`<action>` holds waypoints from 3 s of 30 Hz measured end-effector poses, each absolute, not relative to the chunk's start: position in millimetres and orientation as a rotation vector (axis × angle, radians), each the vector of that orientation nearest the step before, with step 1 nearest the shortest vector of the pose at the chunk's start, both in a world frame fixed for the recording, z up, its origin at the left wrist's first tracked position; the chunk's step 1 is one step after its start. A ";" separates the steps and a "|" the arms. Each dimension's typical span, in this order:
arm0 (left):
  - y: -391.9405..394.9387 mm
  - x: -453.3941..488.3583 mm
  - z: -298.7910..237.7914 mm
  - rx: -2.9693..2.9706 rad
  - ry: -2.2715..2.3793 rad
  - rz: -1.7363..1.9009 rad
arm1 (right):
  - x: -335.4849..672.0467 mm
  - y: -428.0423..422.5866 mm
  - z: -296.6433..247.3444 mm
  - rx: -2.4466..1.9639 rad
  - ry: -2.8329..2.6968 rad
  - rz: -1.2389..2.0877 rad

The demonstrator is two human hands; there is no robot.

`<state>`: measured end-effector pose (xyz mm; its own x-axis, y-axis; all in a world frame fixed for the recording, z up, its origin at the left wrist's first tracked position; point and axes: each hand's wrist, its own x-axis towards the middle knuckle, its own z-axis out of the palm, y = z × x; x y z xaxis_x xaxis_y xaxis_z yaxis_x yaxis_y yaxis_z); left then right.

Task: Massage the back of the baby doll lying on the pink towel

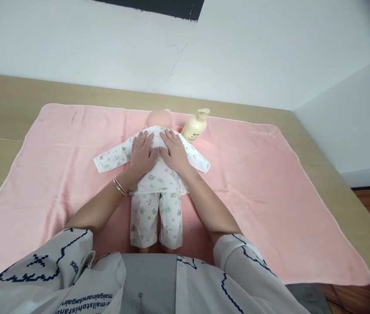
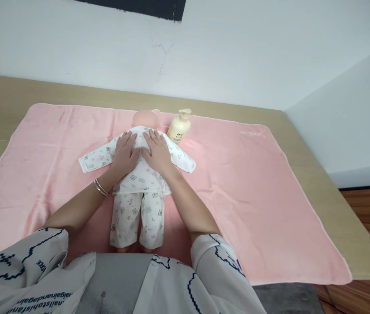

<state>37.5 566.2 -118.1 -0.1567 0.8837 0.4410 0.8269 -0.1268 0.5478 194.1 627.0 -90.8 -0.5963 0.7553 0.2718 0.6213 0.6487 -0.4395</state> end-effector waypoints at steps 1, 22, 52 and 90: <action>566.2 37.6 -118.3 1.984 2.026 1.160 | 193.8 626.7 -91.5 -1.082 -2.434 0.412; 561.4 37.6 -112.0 2.047 2.048 1.218 | 191.1 597.8 -55.0 -1.317 -2.472 0.349; 565.1 35.3 -118.9 2.156 1.992 1.212 | 188.7 612.0 -72.0 -1.256 -2.474 0.376; 568.3 31.8 -120.5 2.023 1.987 1.145 | 192.6 618.7 -91.0 -1.167 -2.430 0.357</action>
<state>31.8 568.3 -120.5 -0.1230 0.8893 0.4406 0.8270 -0.1535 0.5408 192.6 618.7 -91.0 -0.5599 0.7873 0.2583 0.6797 0.6147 -0.4003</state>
